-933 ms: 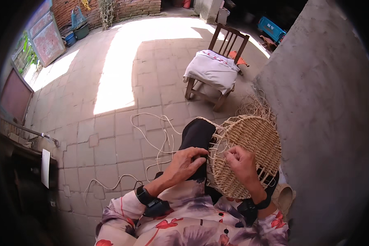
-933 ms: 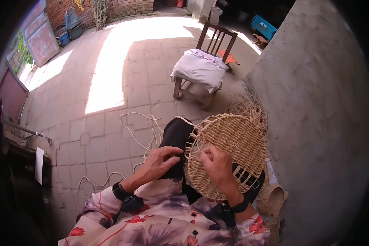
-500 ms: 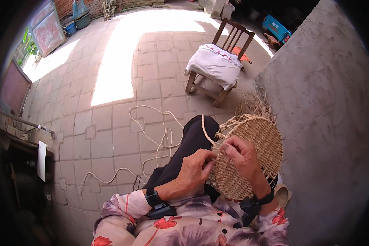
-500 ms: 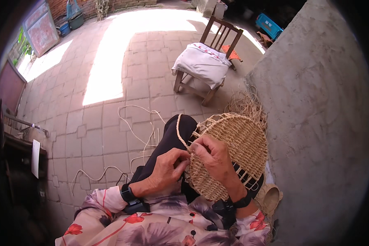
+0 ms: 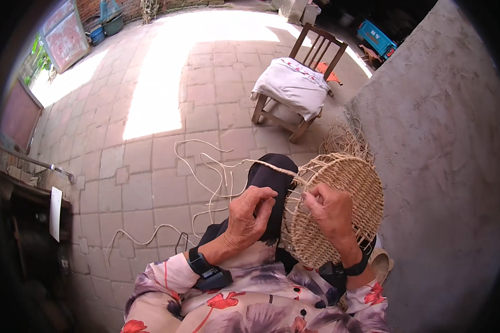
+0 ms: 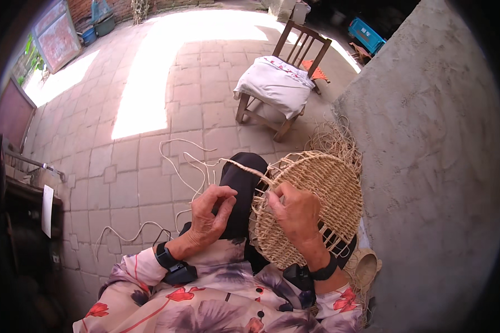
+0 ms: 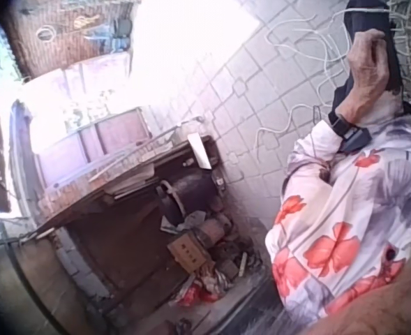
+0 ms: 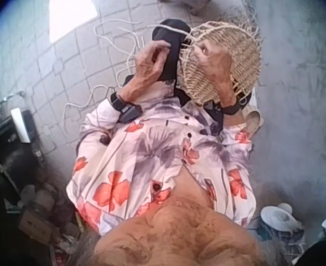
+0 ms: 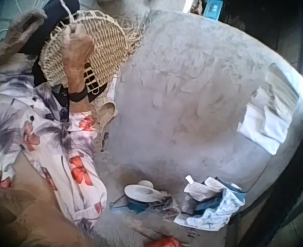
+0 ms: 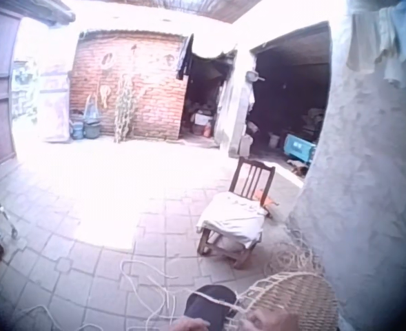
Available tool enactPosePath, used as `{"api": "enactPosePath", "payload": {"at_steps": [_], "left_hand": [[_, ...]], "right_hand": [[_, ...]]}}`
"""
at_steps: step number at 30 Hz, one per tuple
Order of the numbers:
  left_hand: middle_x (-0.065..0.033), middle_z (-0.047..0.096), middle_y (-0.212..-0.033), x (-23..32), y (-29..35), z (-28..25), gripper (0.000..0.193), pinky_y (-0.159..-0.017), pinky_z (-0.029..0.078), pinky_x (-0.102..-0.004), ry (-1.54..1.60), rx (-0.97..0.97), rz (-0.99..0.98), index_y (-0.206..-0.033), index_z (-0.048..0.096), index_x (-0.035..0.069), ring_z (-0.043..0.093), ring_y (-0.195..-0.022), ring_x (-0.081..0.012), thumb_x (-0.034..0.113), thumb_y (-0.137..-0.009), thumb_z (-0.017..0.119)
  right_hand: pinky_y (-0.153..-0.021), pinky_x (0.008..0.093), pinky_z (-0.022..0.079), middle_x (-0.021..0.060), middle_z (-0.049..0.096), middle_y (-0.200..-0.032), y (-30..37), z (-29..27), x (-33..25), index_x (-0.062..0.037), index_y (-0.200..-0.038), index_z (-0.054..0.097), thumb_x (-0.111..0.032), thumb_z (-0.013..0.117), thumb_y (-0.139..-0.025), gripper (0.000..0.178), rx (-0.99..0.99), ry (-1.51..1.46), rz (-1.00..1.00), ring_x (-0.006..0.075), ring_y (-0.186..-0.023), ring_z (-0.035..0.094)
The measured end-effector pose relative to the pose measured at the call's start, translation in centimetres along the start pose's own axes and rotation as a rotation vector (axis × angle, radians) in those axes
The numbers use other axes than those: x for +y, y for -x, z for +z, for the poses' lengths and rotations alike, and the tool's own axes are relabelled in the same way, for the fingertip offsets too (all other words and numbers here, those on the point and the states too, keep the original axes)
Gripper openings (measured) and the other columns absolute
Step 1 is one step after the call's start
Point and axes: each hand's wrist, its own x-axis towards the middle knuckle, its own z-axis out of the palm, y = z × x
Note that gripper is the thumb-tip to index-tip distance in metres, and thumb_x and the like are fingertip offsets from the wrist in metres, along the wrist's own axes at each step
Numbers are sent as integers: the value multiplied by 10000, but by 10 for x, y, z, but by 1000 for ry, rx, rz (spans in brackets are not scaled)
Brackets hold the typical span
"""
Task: Weave a circular straw basket base using fiber strands.
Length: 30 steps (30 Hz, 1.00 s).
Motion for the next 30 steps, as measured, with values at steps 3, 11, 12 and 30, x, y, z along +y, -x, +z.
{"api": "enactPosePath", "payload": {"at_steps": [3,11,12,30], "left_hand": [[-109,638,-846,0,2,-1,158,-559,471,-301,-20,-33,90,-990,651,27,609,-634,-207,-51,-854,670],[-94,676,-870,-2,17,-9,146,-604,499,-290,-53,-111,42,-966,662,17,654,-721,-205,-56,-842,680],[-98,677,-874,-2,18,-9,144,-604,499,-292,-49,-106,39,-968,662,18,655,-721,-210,-51,-842,681],[-109,669,-792,-13,-5,17,109,-589,525,-351,-78,-306,103,-908,682,47,670,-678,-266,72,-816,734]], "right_hand": [[-535,305,444,76,622,-640,-1,-4,-1,-17,-835,655,-129,707,-884,133,-97,-556,136,139,-552,575],[-562,233,413,-11,628,-734,-4,-23,13,7,-873,633,-59,665,-897,77,-281,-854,145,46,-649,533],[-579,219,422,-14,621,-743,-1,-24,14,8,-865,617,-63,659,-908,93,-281,-877,168,37,-662,539],[-654,202,454,-5,641,-765,27,-31,29,-36,-885,602,-126,641,-940,113,-250,-917,373,45,-692,571]]}}
